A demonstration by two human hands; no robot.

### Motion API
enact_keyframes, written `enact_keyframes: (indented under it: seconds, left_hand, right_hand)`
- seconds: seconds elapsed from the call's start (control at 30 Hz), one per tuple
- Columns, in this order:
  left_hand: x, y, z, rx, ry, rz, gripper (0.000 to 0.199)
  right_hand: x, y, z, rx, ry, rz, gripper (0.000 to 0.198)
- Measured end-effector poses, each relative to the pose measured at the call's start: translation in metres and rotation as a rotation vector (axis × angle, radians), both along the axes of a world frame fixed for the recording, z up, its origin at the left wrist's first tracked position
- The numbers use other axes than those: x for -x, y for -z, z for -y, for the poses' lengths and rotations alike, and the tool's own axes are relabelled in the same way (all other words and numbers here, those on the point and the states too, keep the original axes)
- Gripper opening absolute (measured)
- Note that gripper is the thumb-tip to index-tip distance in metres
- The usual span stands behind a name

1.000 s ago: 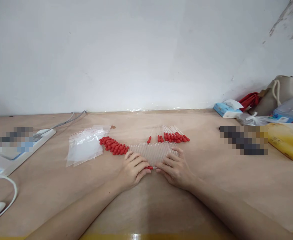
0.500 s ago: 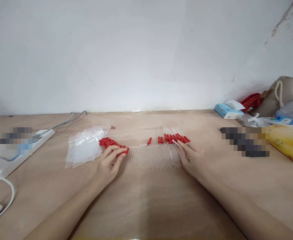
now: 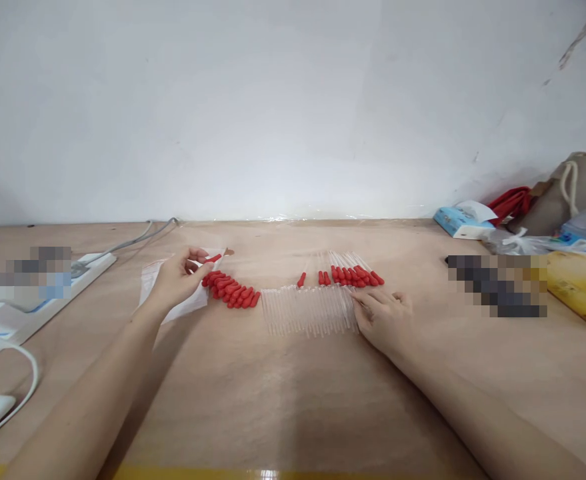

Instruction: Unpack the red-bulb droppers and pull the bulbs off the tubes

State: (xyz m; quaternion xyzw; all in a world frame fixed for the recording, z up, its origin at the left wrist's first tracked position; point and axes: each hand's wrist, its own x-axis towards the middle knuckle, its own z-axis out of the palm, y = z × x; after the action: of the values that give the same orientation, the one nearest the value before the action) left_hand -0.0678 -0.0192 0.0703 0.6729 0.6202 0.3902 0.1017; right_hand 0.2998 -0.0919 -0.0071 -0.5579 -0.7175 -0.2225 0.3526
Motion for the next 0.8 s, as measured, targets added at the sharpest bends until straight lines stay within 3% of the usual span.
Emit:
enact_keyframes:
  seconds: [0.13,0.23,0.4,0.57,0.8]
  left_hand:
    - [-0.008,-0.003,0.002,0.126,0.029,-0.15,0.025]
    - [-0.001,0.0,-0.002,0.137,-0.026,-0.155,0.024]
    - [0.022,0.02,-0.018,0.077,-0.199,-0.063,0.031]
    - [0.032,0.04,-0.026,0.138,-0.232,-0.075,0.032]
    - [0.028,0.028,-0.022,0.089,-0.281,-0.156,0.041]
  right_hand:
    - [0.005,0.0,0.002,0.03,-0.012,0.029,0.02]
    - [0.006,0.001,0.002,0.044,-0.015,0.05,0.02]
    - [0.006,0.003,0.001,0.059,-0.016,0.063,0.021]
    - [0.006,0.004,0.001,0.074,-0.019,0.071,0.023]
    - [0.005,0.002,0.003,0.119,-0.042,0.06,0.023]
